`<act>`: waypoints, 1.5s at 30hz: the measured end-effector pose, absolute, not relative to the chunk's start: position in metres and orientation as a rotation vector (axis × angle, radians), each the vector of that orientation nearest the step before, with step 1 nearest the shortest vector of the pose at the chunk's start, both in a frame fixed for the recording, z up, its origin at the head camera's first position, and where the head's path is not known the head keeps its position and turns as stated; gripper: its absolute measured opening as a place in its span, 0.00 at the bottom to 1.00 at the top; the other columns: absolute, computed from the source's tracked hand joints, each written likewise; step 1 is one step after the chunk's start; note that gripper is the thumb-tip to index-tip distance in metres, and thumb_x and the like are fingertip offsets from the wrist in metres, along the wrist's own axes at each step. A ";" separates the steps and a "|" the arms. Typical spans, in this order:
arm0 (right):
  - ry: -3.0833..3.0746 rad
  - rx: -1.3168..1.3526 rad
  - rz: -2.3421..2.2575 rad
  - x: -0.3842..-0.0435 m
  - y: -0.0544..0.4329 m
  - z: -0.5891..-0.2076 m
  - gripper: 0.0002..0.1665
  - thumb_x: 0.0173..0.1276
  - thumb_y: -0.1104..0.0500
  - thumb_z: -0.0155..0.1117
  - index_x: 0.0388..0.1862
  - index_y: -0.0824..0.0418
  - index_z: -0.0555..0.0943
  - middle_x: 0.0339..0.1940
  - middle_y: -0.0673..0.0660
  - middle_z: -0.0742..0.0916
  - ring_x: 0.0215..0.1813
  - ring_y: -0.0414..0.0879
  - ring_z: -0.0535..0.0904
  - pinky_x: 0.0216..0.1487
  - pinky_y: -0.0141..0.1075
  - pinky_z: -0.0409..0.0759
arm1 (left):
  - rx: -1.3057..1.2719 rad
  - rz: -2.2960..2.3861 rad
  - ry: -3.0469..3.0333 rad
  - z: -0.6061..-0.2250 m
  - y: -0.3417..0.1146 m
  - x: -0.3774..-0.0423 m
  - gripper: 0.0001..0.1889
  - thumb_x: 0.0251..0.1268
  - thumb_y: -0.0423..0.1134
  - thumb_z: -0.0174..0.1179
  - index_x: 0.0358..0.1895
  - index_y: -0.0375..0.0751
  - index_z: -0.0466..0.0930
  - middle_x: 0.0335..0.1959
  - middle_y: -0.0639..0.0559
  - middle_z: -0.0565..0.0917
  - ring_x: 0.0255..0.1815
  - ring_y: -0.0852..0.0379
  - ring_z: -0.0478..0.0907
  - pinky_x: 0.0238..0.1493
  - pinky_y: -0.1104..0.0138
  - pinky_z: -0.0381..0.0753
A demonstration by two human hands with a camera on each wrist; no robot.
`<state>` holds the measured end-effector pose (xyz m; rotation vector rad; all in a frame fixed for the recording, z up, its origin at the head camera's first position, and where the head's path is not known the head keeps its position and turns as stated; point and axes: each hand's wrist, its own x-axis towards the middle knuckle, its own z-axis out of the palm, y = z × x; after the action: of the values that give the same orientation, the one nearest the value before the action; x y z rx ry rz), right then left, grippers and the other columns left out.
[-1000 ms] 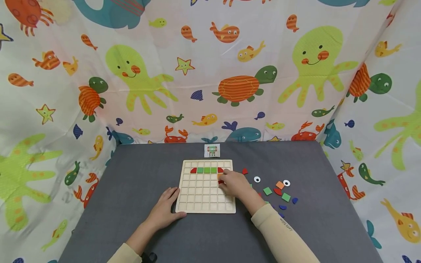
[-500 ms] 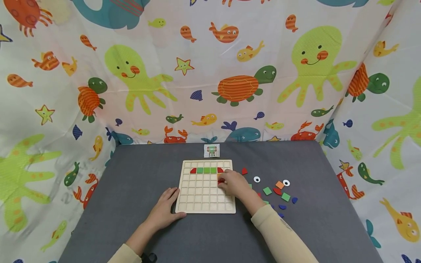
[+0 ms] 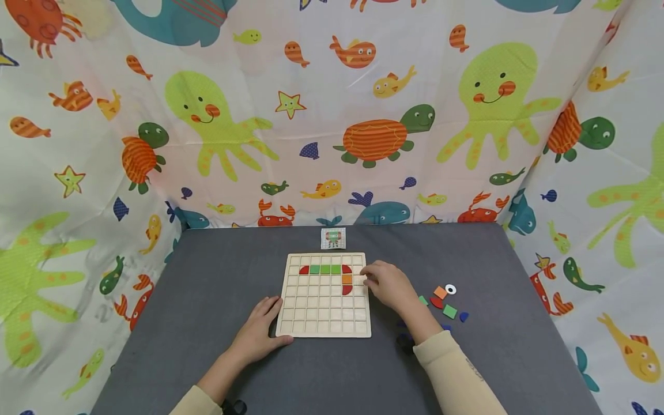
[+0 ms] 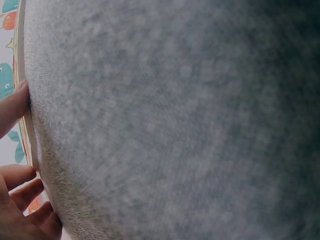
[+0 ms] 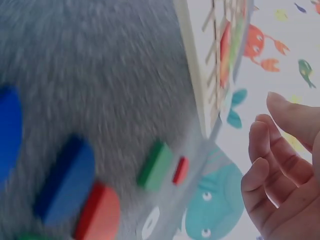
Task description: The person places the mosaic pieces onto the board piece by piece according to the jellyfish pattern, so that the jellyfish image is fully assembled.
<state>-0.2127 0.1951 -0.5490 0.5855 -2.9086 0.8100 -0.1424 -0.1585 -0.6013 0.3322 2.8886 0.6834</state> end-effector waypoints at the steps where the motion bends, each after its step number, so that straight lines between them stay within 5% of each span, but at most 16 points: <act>1: -2.903 0.571 0.816 -0.211 0.200 -0.546 0.13 0.66 0.62 0.72 0.50 0.58 0.88 0.45 0.54 0.88 0.39 0.46 0.83 0.41 0.43 0.83 | 0.334 0.687 2.887 -0.601 -0.158 -0.142 0.53 0.53 0.62 0.73 0.79 0.41 0.60 0.78 0.44 0.63 0.81 0.40 0.53 0.71 0.44 0.68; 16: -2.942 0.408 0.839 -0.191 0.253 -0.550 0.14 0.64 0.60 0.74 0.49 0.59 0.88 0.42 0.56 0.87 0.34 0.42 0.78 0.34 0.39 0.78 | 0.324 0.677 2.883 -0.602 -0.158 -0.142 0.54 0.53 0.63 0.73 0.79 0.42 0.60 0.78 0.44 0.63 0.81 0.40 0.52 0.71 0.44 0.67; 30: -3.151 0.451 0.794 -0.198 0.252 -0.577 0.15 0.61 0.60 0.77 0.47 0.59 0.88 0.41 0.55 0.85 0.39 0.46 0.80 0.41 0.45 0.81 | 0.325 0.683 2.891 -0.602 -0.158 -0.141 0.53 0.53 0.62 0.73 0.79 0.41 0.60 0.78 0.44 0.63 0.81 0.40 0.52 0.71 0.44 0.67; 45: -3.028 0.572 0.777 -0.204 0.222 -0.550 0.14 0.65 0.57 0.74 0.49 0.57 0.87 0.44 0.52 0.84 0.40 0.44 0.81 0.44 0.44 0.83 | 0.330 0.684 2.880 -0.603 -0.159 -0.143 0.54 0.53 0.62 0.74 0.79 0.41 0.60 0.78 0.44 0.63 0.81 0.40 0.52 0.71 0.45 0.68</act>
<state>-0.2036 0.2219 -0.5500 0.5716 -3.0280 0.7765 -0.1425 -0.1586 -0.6025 0.3296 2.8803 0.6837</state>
